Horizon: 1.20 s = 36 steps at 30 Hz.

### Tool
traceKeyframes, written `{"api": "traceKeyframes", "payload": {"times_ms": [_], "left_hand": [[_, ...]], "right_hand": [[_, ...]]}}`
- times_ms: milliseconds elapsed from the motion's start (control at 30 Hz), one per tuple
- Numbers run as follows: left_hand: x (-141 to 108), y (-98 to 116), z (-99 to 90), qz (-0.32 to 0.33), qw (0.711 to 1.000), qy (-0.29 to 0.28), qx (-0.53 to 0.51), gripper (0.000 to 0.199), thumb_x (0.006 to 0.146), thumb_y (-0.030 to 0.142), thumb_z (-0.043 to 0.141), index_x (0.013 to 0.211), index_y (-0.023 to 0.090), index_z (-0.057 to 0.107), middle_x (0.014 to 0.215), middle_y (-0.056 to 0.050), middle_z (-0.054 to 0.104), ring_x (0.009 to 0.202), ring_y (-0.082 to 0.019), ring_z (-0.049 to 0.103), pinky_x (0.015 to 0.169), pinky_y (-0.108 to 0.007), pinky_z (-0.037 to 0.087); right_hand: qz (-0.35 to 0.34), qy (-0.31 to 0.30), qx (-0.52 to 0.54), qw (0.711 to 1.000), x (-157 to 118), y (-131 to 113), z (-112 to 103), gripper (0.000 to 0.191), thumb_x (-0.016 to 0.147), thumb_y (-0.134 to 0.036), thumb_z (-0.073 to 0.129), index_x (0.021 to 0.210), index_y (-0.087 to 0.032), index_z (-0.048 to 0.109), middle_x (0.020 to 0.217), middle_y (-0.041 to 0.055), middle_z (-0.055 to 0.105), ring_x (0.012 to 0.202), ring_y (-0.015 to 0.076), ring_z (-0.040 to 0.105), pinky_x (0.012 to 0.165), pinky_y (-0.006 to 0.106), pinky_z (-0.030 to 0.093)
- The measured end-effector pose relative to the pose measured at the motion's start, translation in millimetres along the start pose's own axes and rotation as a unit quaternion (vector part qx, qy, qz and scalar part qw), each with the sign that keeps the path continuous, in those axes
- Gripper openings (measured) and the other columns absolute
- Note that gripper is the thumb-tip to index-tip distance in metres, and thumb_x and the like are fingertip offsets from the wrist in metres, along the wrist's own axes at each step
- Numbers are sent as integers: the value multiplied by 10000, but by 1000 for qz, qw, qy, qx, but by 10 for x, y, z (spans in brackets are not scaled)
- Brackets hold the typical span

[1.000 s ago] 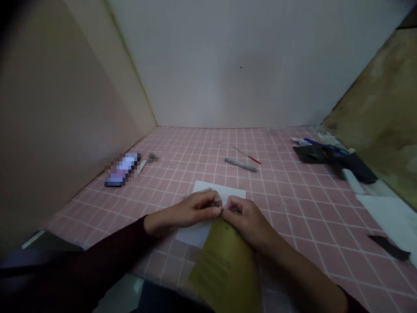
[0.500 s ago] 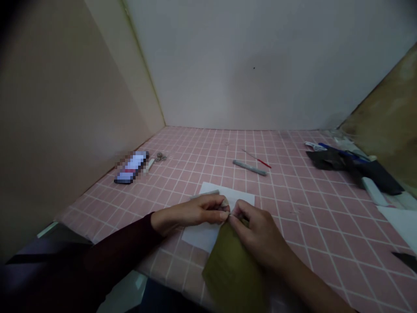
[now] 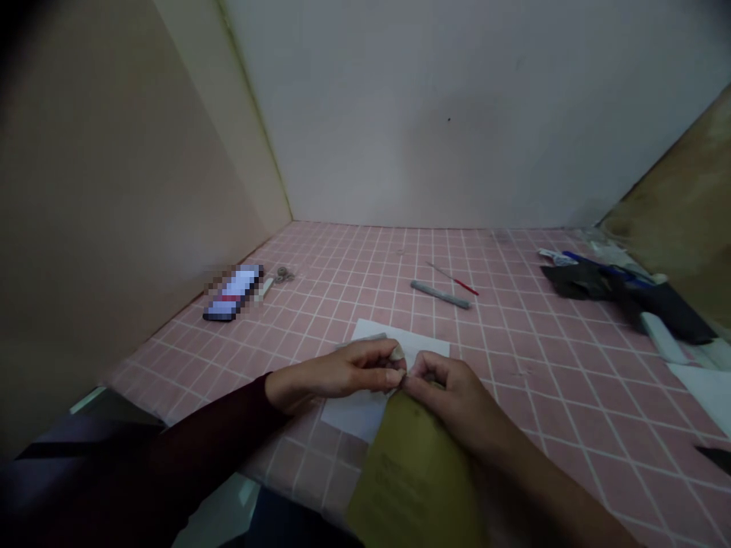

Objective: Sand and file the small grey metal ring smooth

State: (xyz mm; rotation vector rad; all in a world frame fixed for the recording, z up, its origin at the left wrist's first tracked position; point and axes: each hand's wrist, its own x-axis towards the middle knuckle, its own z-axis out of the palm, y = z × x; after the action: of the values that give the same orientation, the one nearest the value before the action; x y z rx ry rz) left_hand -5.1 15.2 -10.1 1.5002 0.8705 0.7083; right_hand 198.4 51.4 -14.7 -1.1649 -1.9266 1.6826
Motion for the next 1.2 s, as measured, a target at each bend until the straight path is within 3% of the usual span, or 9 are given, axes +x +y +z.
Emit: {"api": "traceKeyframes", "payload": {"times_ms": [67,133,300,367,567,733,933,1133,1200], "left_hand": [[-23,42,-2,42,998,10,55,215,918,386,582,904,188,498,860,-13,516,778,-142,475,695,-276,399],[-33,66,-1,68,994,14,85,175,920,343,586,939,191,504,911,-26,540,830,-152,498,742,-290,417],[5,34,17,-16,1000,-6,-12,280,922,428,552,813,187,463,716,25,458,636,-113,405,585,-256,340],[8,32,24,-20,1000,-3,-17,307,923,456,539,798,187,457,701,30,442,618,-111,383,570,-257,321],[-25,68,13,78,988,35,129,186,917,360,574,937,191,500,876,-19,531,785,-149,487,717,-293,396],[7,38,6,-4,997,12,78,336,934,479,513,778,189,448,720,23,439,643,-120,401,580,-259,333],[-9,10,11,70,986,40,145,230,922,408,553,911,188,486,839,-8,495,747,-142,446,671,-279,375],[40,-32,22,-25,1000,-5,-2,320,910,482,538,830,182,463,703,33,438,614,-109,377,566,-250,315],[28,-19,27,-8,1000,6,12,303,916,461,538,822,183,464,709,33,431,623,-111,376,575,-251,314]], "right_hand": [[66,-73,103,990,39,55,2,406,701,-570,671,704,-213,477,636,-13,479,558,131,422,541,277,326],[88,-100,153,979,66,93,3,429,669,-585,684,732,-211,483,648,-10,489,556,128,430,549,279,333],[-19,20,-24,999,12,16,-5,382,732,-508,683,641,-202,474,631,-12,454,607,137,409,559,272,311],[-27,30,-33,999,5,-1,-10,368,739,-488,686,646,-202,475,630,-16,451,605,134,403,557,270,309],[70,-98,139,983,82,82,-25,414,709,-565,683,718,-205,480,639,-20,464,552,116,405,538,269,321],[-29,19,-3,999,31,42,-28,342,747,-452,703,665,-191,498,639,-23,458,612,119,409,560,255,310],[83,-88,161,980,89,116,-28,416,677,-550,717,726,-199,500,618,-30,465,539,106,404,521,253,309],[-44,44,-28,998,3,9,-23,313,740,-421,696,652,-189,505,640,-15,477,620,124,411,568,259,306],[-15,22,3,1000,8,13,-20,323,725,-437,700,655,-193,501,633,-18,468,608,124,408,567,262,306]]}}
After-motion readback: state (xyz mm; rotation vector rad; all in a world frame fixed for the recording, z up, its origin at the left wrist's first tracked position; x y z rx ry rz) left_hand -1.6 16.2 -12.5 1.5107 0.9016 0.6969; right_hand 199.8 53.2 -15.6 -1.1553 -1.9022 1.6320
